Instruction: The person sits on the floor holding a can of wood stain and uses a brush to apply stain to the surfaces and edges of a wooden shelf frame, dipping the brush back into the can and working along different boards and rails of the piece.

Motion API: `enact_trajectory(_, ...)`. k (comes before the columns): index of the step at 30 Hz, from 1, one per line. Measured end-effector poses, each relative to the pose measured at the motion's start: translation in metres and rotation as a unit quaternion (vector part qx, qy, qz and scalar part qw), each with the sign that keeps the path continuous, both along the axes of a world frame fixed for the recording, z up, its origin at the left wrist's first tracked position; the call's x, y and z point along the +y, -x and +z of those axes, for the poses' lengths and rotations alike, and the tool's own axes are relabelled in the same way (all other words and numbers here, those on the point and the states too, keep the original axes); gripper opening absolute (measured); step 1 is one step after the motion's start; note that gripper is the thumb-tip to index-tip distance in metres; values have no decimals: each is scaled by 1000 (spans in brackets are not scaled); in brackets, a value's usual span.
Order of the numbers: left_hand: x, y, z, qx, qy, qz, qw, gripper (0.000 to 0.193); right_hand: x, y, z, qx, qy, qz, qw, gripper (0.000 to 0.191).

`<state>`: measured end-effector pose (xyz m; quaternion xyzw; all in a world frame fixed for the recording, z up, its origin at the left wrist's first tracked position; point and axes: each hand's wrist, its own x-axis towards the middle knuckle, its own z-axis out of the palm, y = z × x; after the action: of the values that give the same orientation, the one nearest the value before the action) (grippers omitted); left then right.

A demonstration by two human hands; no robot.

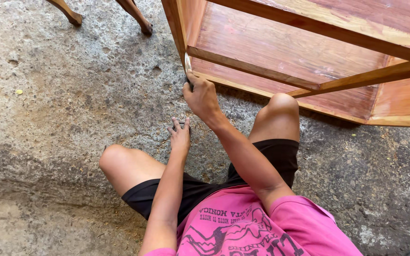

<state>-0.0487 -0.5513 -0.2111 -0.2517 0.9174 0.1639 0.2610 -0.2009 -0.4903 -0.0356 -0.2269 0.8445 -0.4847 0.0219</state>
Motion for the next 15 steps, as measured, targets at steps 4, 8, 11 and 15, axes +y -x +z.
enact_trajectory(4,1,-1,4,-11,11,-12,1000,77,6,6,6,-49,-14,-10,999,35)
enact_trajectory(8,1,1,4,0,2,0,1000,86,-2,8,7,-152,-74,25,985,37)
enact_trajectory(11,1,0,2,13,7,-6,1000,86,7,5,3,-80,21,46,996,40)
enact_trajectory(15,2,-3,1,4,21,-17,1000,84,15,11,-4,-60,-16,19,998,34)
